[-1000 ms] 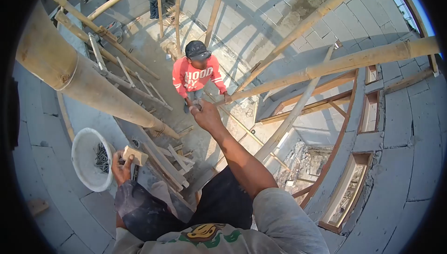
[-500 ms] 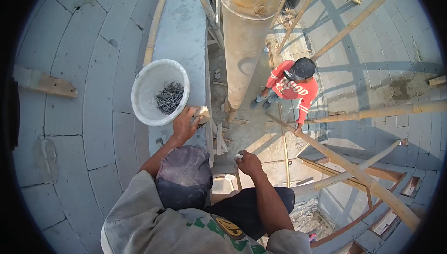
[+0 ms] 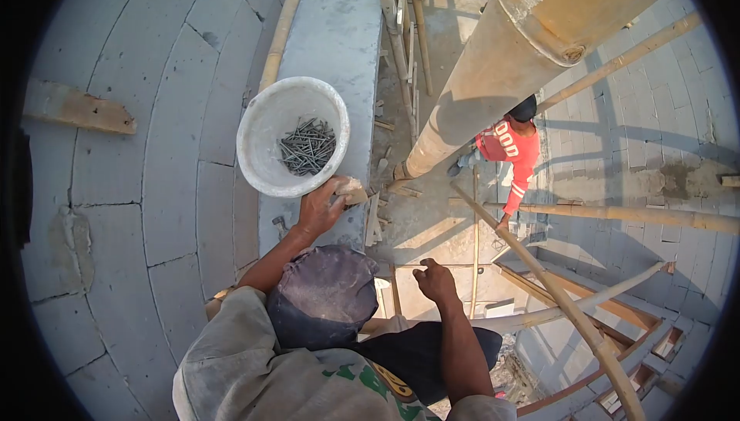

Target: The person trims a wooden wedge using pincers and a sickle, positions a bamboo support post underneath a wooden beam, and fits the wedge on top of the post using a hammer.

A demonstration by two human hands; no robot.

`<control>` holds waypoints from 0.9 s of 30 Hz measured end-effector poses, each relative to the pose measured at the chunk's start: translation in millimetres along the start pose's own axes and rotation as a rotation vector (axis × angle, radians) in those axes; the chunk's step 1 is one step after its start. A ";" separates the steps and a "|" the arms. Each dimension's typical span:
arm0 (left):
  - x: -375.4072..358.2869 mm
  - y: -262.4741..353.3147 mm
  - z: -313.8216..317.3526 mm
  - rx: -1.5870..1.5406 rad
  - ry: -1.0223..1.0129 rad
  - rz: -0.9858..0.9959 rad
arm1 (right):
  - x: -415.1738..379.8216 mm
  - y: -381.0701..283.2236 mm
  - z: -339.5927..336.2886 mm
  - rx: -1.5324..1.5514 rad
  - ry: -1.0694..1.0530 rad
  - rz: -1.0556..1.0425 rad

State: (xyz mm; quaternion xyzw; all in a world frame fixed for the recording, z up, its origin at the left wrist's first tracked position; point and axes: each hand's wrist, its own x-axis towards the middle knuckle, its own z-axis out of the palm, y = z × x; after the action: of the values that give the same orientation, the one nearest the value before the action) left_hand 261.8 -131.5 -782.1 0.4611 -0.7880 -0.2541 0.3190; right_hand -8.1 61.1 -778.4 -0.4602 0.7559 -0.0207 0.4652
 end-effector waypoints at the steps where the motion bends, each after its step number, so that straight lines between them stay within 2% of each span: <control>1: -5.4 -5.5 -1.7 0.019 0.007 -0.011 | -1.0 -0.5 0.4 0.003 -0.013 0.009; 7: -3.6 -26.7 -4.2 0.175 0.078 0.017 | 7.2 -5.6 2.3 -0.052 -0.022 -0.025; 9: 1.7 -39.9 -3.0 0.175 0.102 -0.045 | 5.1 -0.9 5.1 -0.063 -0.027 -0.004; 12: 12.2 -71.9 -1.5 0.224 0.112 -0.029 | 4.3 8.0 6.5 -0.066 -0.046 0.019; 16: 36.9 -90.4 -3.5 0.116 0.130 -0.061 | -0.7 16.3 7.7 -0.056 -0.044 0.035; 18: 47.1 -94.3 -1.3 0.072 0.117 -0.110 | -6.1 19.6 8.3 -0.035 -0.048 0.054; 23: 59.1 -86.1 5.0 0.096 0.208 -0.088 | -12.8 26.6 8.5 0.025 -0.085 0.092; 26: 61.7 -70.8 2.9 0.116 0.269 -0.009 | -14.3 37.9 8.9 0.058 -0.104 0.098; 27: 58.8 -68.4 4.0 0.121 0.241 -0.020 | -15.1 41.2 8.4 0.053 -0.109 0.107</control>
State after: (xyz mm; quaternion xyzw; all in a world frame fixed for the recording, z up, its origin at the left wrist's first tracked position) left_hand 275.6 -213.8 -816.5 0.5146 -0.7532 -0.1523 0.3804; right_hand -27.7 98.9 -791.7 -0.4068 0.7522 0.0092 0.5182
